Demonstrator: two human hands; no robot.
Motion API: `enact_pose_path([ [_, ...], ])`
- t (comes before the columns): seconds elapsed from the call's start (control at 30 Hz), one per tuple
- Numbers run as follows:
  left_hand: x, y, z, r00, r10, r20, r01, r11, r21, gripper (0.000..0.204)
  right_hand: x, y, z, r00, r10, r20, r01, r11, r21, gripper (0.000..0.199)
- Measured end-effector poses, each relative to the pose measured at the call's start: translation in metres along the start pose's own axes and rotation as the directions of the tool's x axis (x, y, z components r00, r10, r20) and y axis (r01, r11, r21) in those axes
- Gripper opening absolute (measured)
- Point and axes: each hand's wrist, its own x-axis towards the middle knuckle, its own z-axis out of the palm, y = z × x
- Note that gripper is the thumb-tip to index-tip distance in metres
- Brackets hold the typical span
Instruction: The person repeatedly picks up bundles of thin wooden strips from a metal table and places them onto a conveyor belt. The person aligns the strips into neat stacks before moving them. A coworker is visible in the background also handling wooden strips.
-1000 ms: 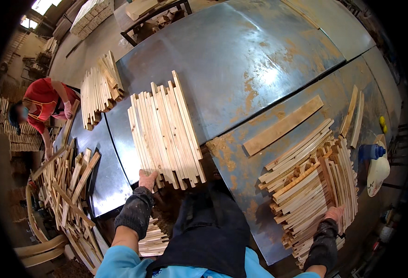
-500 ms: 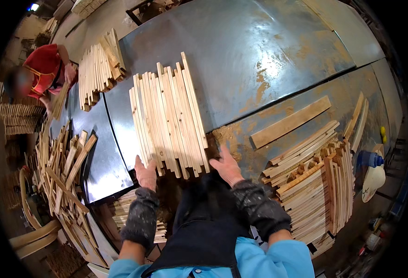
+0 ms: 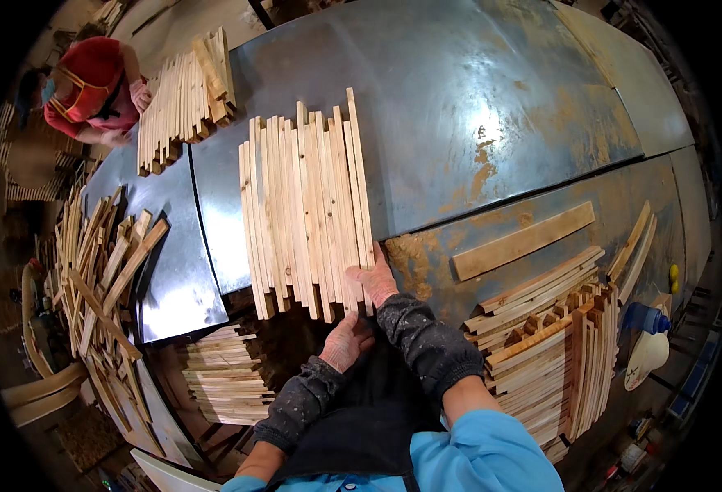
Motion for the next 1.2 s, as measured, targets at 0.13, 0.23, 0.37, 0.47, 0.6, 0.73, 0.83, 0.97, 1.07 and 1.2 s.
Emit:
enact_pose_path([
  [0.13,-0.001,0.012,-0.003,0.987,-0.159,0.029,0.152,0.974,0.168,0.057,-0.008,-0.013,-0.007,1.0,-0.014,0.018,0.011,0.99,0.14,0.093],
  [0.23,-0.055,0.034,0.043,0.995,0.065,-0.071,-0.024,0.883,0.468,0.053,-0.014,-0.025,-0.023,0.999,-0.002,0.04,-0.006,0.977,0.215,0.09],
  [0.37,-0.05,0.038,0.084,0.91,0.408,0.066,-0.39,0.796,0.463,0.05,-0.059,-0.08,-0.02,0.998,0.054,0.02,-0.056,0.991,0.122,0.088],
  [0.47,-0.052,0.055,0.119,0.918,0.376,0.13,-0.395,0.821,0.412,0.046,-0.068,-0.079,-0.02,0.997,0.071,-0.041,-0.065,0.99,0.125,0.08],
  [0.6,-0.05,0.062,0.091,0.967,0.236,0.098,-0.254,0.927,0.274,0.034,-0.065,-0.067,-0.039,0.996,0.04,0.081,-0.062,0.954,0.295,0.066],
  [0.73,-0.066,0.084,0.072,0.974,0.17,0.149,-0.201,0.953,0.227,0.031,-0.05,-0.037,-0.061,0.989,0.041,0.143,-0.073,0.971,0.227,0.056],
  [0.83,-0.071,0.09,0.056,0.962,0.179,0.206,-0.222,0.951,0.215,0.033,-0.05,-0.034,-0.062,0.988,0.057,0.141,-0.092,0.964,0.25,0.054],
  [0.97,-0.088,0.079,0.045,0.963,0.131,0.235,-0.169,0.974,0.149,0.039,-0.056,-0.036,-0.067,0.974,0.094,0.207,-0.171,0.904,0.391,0.047],
  [1.07,-0.092,0.061,0.028,0.938,0.147,0.315,-0.173,0.983,0.055,0.056,-0.051,-0.028,-0.063,0.982,0.083,0.169,-0.132,0.944,0.301,0.057],
  [1.2,-0.1,0.053,0.019,0.941,0.155,0.3,-0.167,0.986,0.015,0.068,-0.037,-0.004,-0.041,0.999,0.031,0.022,-0.031,0.999,-0.008,0.089],
])
